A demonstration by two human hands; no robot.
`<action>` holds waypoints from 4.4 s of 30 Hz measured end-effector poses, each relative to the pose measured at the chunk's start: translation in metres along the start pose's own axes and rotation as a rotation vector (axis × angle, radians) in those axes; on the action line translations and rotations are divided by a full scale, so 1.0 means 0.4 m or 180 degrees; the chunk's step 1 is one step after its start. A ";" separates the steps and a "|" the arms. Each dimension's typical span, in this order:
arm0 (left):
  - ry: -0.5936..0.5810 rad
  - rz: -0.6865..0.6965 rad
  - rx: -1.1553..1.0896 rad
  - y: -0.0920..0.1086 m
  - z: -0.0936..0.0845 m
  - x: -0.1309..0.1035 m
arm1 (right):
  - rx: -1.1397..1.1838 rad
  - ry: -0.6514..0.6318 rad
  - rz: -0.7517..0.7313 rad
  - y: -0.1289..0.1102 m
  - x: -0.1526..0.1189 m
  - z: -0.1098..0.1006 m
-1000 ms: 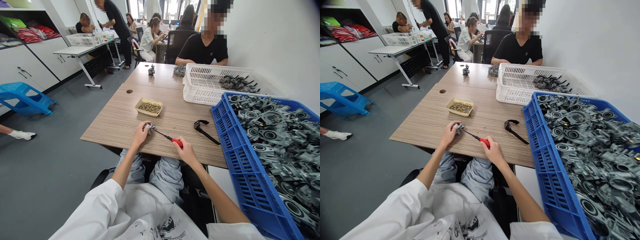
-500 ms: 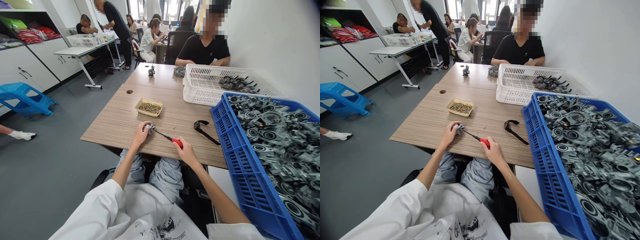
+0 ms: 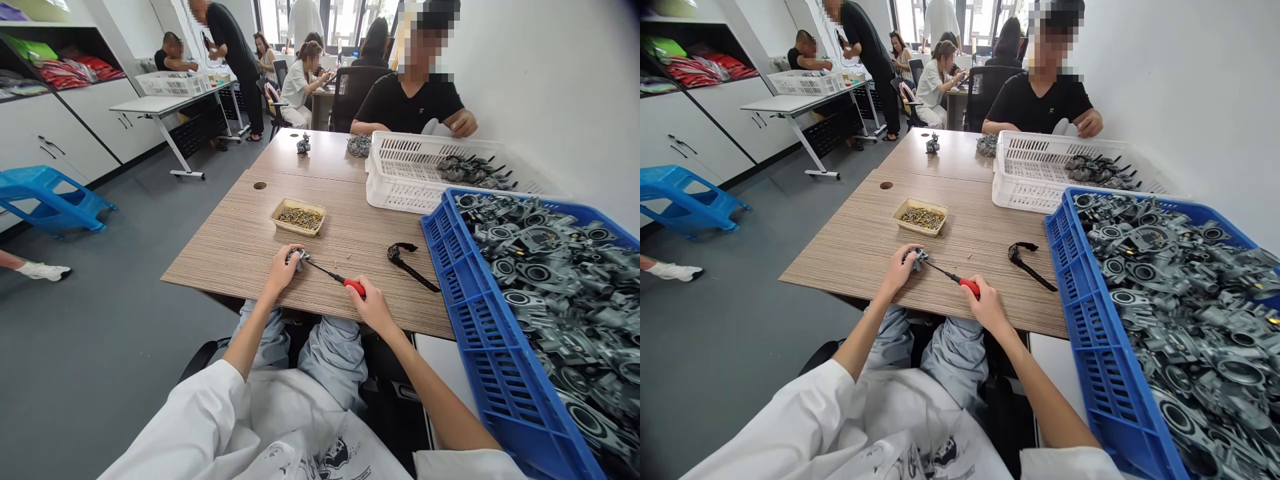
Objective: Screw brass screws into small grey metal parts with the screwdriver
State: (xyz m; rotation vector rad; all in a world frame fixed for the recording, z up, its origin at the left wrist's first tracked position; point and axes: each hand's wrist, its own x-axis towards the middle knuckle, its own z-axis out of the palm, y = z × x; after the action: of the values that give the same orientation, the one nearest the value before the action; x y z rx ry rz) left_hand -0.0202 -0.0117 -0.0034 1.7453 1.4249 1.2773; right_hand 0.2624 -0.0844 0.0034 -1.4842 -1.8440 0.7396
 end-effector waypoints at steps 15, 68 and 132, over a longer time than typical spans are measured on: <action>0.0000 -0.0025 0.0024 0.007 -0.001 -0.001 | 0.0012 0.0007 0.0001 0.000 0.000 -0.001; -0.0023 -0.0006 -0.0077 0.000 -0.001 0.000 | 0.0069 -0.0002 0.0012 0.004 0.000 0.000; -0.0036 -0.0011 0.0001 0.006 -0.002 -0.001 | -0.0004 0.0057 -0.0004 0.000 0.001 0.000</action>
State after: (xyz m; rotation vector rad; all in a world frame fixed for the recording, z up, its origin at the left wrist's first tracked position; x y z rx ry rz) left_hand -0.0199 -0.0128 -0.0010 1.7470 1.4211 1.2635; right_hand 0.2624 -0.0842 0.0034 -1.4857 -1.8323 0.7225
